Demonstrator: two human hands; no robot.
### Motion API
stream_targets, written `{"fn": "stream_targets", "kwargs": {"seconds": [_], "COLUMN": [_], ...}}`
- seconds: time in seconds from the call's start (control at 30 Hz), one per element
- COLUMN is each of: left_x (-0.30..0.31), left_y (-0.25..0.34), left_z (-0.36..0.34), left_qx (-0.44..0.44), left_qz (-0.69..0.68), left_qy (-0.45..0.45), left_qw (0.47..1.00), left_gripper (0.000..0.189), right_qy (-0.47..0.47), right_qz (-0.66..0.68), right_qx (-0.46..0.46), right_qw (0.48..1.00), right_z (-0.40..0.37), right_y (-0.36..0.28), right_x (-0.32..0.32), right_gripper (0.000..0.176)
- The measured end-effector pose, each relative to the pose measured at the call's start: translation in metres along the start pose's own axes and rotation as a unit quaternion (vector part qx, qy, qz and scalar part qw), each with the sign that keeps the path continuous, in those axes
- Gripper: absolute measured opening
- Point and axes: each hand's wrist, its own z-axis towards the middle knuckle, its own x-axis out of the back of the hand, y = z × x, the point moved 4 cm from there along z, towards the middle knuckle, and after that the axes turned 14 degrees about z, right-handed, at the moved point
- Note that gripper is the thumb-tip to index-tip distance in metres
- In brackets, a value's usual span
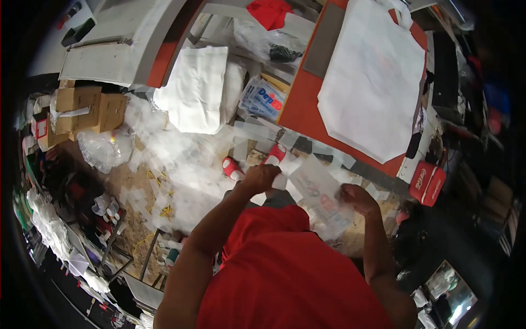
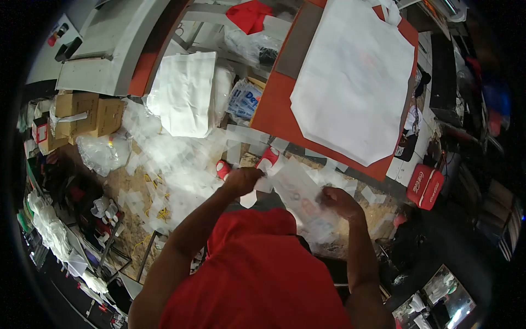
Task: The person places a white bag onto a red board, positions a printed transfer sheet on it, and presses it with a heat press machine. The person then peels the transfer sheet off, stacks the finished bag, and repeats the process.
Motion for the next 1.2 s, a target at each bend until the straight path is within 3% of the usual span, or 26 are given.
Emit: {"fn": "stream_targets", "kwargs": {"seconds": [0.03, 0.1, 0.17, 0.23, 0.27, 0.3, 0.37, 0.4, 0.43, 0.47, 0.5, 0.53, 0.57, 0.67, 0.73, 0.77, 0.83, 0.9, 0.97, 1.0, 1.03, 1.07, 1.17, 1.2], "left_x": [0.002, 0.022, 0.021, 0.045, 0.064, 0.056, 0.058, 0.055, 0.060, 0.038, 0.072, 0.079, 0.080, 0.052, 0.028, 0.018, 0.009, 0.009, 0.014, 0.017, 0.019, 0.022, 0.032, 0.037], "left_y": [-0.011, -0.031, -0.059, -0.075, -0.077, -0.098, -0.123, -0.139, -0.136, -0.170, -0.137, -0.130, -0.128, -0.121, -0.110, -0.106, -0.113, -0.131, -0.152, -0.161, -0.169, -0.174, -0.181, -0.181], "left_z": [0.005, 0.018, 0.040, 0.075, 0.090, 0.108, 0.139, 0.153, 0.159, 0.177, 0.177, 0.187, 0.191, 0.201, 0.195, 0.192, 0.192, 0.201, 0.211, 0.214, 0.213, 0.213, 0.210, 0.208], "left_qx": [0.062, 0.092, 0.112, 0.137, 0.194, 0.165, 0.197, 0.188, 0.130, 0.255, 0.350, 0.387, 0.428, 0.255, 0.180, 0.157, 0.156, 0.188, 0.237, 0.263, 0.286, 0.304, 0.338, 0.348], "left_qz": [0.042, 0.037, -0.003, -0.189, -0.209, -0.160, -0.108, -0.085, 0.093, 0.035, -0.161, -0.155, -0.146, -0.164, -0.117, -0.100, -0.076, -0.050, -0.006, 0.019, 0.043, 0.059, 0.062, 0.042], "left_qy": [-0.030, -0.054, -0.018, 0.036, 0.027, 0.128, 0.171, 0.228, 0.280, 0.223, 0.157, 0.157, 0.156, 0.060, -0.034, -0.068, -0.092, -0.083, -0.064, -0.054, -0.046, -0.037, -0.010, 0.004], "left_qw": [0.997, 0.994, 0.993, 0.972, 0.958, 0.965, 0.959, 0.952, 0.947, 0.940, 0.909, 0.895, 0.878, 0.951, 0.976, 0.980, 0.981, 0.977, 0.969, 0.963, 0.956, 0.950, 0.939, 0.936], "left_gripper": [0.016, 0.018, 0.019, 0.019, 0.020, 0.019, 0.017, 0.016, 0.020, 0.027, 0.034, 0.034, 0.034, 0.038, 0.039, 0.039, 0.040, 0.041, 0.042, 0.042, 0.042, 0.043, 0.044, 0.044], "right_qy": [0.035, 0.030, 0.116, 0.156, 0.200, 0.253, 0.322, 0.337, 0.324, 0.351, 0.378, 0.377, 0.380, 0.331, 0.313, 0.311, 0.263, 0.234, 0.353, 0.357, 0.365, 0.356, 0.414, 0.386], "right_qz": [-0.107, -0.073, -0.044, -0.055, -0.064, -0.112, -0.068, -0.047, -0.071, -0.099, -0.128, -0.171, -0.136, -0.240, 0.015, 0.017, 0.170, 0.165, 0.062, 0.066, -0.154, -0.366, -0.415, -0.435], "right_qx": [-0.015, -0.031, -0.006, -0.001, 0.004, -0.008, -0.022, 0.024, 0.047, 0.063, 0.080, 0.091, 0.099, 0.100, 0.091, 0.096, 0.151, 0.160, -0.008, -0.005, 0.046, 0.094, 0.139, 0.211], "right_qw": [0.994, 0.996, 0.992, 0.986, 0.978, 0.961, 0.944, 0.940, 0.942, 0.929, 0.914, 0.906, 0.909, 0.907, 0.945, 0.945, 0.938, 0.945, 0.934, 0.932, 0.917, 0.855, 0.798, 0.786], "right_z": [-0.007, -0.022, -0.037, -0.048, -0.051, -0.049, -0.046, -0.048, -0.045, -0.053, -0.053, -0.051, -0.050, -0.045, -0.049, -0.047, -0.051, -0.057, -0.063, -0.068, -0.078, -0.083, -0.118, -0.131], "right_y": [0.007, 0.025, 0.052, 0.076, 0.090, 0.110, 0.126, 0.130, 0.144, 0.126, 0.098, 0.097, 0.093, 0.111, 0.100, 0.105, 0.123, 0.122, 0.127, 0.130, 0.124, 0.107, 0.033, -0.003], "right_x": [0.021, 0.060, 0.097, 0.121, 0.134, 0.149, 0.144, 0.136, 0.140, 0.116, 0.081, 0.076, 0.066, 0.078, 0.069, 0.074, 0.089, 0.099, 0.104, 0.109, 0.117, 0.111, 0.085, 0.077], "right_gripper": [0.019, 0.019, 0.022, 0.023, 0.025, 0.024, 0.024, 0.023, 0.037, 0.046, 0.055, 0.070, 0.058, 0.046, 0.033, 0.033, 0.031, 0.029, 0.027, 0.027, 0.023, 0.019, 0.010, 0.011]}}
